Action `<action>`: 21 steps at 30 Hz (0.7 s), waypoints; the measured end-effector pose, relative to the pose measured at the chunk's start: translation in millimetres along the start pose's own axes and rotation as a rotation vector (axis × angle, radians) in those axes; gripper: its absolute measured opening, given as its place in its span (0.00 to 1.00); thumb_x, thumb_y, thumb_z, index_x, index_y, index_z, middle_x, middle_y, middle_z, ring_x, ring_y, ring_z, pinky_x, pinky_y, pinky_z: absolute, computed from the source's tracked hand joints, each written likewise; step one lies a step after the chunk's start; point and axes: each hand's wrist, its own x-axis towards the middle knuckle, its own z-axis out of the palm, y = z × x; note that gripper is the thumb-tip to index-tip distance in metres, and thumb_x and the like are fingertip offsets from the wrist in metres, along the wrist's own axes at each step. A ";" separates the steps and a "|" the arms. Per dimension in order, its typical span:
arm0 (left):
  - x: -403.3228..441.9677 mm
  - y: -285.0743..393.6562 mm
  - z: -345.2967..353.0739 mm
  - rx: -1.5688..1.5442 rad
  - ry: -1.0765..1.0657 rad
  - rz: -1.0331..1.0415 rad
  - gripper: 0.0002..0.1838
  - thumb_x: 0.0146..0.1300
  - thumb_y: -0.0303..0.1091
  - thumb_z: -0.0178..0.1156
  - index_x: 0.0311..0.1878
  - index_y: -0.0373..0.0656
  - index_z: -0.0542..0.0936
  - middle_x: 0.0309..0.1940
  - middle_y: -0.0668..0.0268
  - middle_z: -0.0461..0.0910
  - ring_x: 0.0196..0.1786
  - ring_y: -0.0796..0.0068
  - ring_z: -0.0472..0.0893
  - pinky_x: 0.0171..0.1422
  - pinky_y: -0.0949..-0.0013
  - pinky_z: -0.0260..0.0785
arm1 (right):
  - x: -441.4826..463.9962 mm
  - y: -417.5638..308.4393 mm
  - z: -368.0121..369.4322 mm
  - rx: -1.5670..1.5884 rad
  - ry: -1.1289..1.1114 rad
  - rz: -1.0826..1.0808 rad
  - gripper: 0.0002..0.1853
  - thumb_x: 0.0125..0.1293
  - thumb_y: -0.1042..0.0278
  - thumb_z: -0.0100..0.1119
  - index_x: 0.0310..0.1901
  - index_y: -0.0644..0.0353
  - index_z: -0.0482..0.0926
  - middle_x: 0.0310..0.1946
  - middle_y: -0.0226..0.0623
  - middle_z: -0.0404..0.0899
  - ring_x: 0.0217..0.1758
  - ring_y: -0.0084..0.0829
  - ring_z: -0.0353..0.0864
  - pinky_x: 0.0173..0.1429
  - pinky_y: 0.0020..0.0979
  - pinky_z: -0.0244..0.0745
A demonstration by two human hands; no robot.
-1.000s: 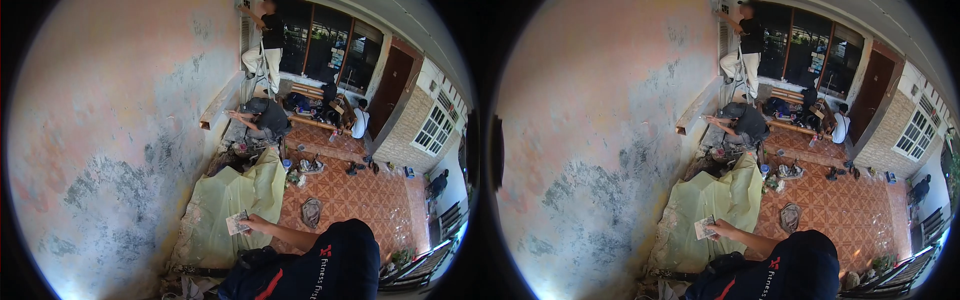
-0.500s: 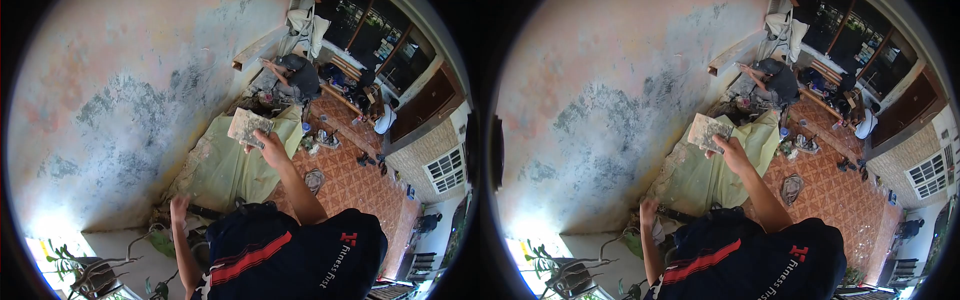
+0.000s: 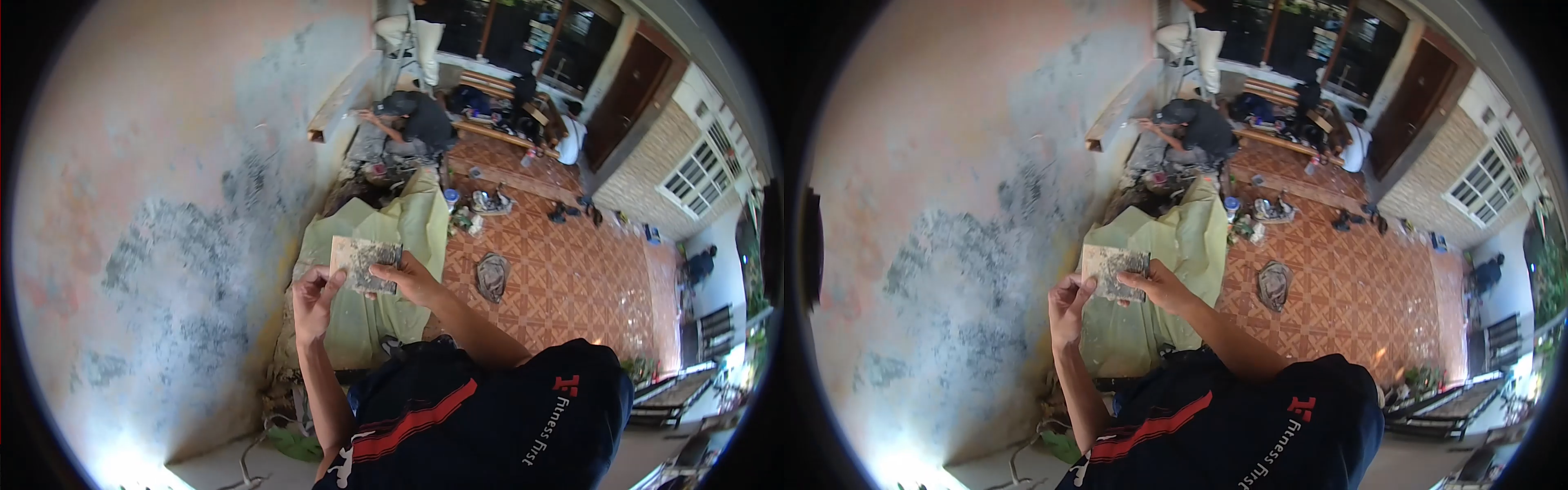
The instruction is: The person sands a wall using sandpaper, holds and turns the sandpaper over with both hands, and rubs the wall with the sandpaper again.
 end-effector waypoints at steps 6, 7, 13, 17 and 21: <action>-10.4 -22.2 15.9 0.023 0.021 0.025 0.08 0.68 0.31 0.66 0.35 0.37 0.82 0.26 0.75 0.78 0.31 0.87 0.69 0.39 0.77 0.61 | -23.2 11.7 -12.2 -0.140 0.172 0.114 0.16 0.73 0.56 0.61 0.47 0.63 0.83 0.34 0.24 0.82 0.35 0.16 0.77 0.39 0.26 0.72; -12.4 -24.6 18.5 0.026 0.036 0.039 0.08 0.68 0.32 0.66 0.34 0.38 0.82 0.26 0.76 0.77 0.30 0.87 0.68 0.37 0.77 0.60 | -26.6 13.2 -11.4 -0.153 0.185 0.111 0.17 0.73 0.55 0.61 0.46 0.63 0.83 0.34 0.24 0.82 0.35 0.16 0.76 0.38 0.26 0.72; -24.7 -26.9 25.0 0.211 0.079 0.114 0.12 0.67 0.34 0.67 0.29 0.40 0.78 0.24 0.76 0.74 0.29 0.88 0.66 0.35 0.77 0.58 | -31.9 12.6 -2.5 -0.287 0.174 0.013 0.17 0.72 0.51 0.61 0.39 0.59 0.83 0.25 0.19 0.74 0.28 0.14 0.67 0.30 0.26 0.62; -29.8 -28.3 27.7 0.109 0.085 0.107 0.12 0.67 0.33 0.66 0.30 0.40 0.77 0.24 0.76 0.74 0.29 0.87 0.67 0.36 0.77 0.59 | -35.3 13.9 1.7 -0.321 0.167 0.027 0.17 0.71 0.52 0.62 0.36 0.59 0.83 0.22 0.18 0.71 0.25 0.13 0.64 0.27 0.27 0.58; -38.4 -27.8 26.6 0.084 0.070 0.071 0.10 0.68 0.33 0.65 0.32 0.39 0.78 0.26 0.75 0.75 0.31 0.86 0.68 0.38 0.77 0.60 | -40.3 9.6 3.2 -0.319 0.161 0.060 0.18 0.70 0.50 0.63 0.33 0.59 0.82 0.22 0.18 0.69 0.25 0.14 0.63 0.27 0.26 0.58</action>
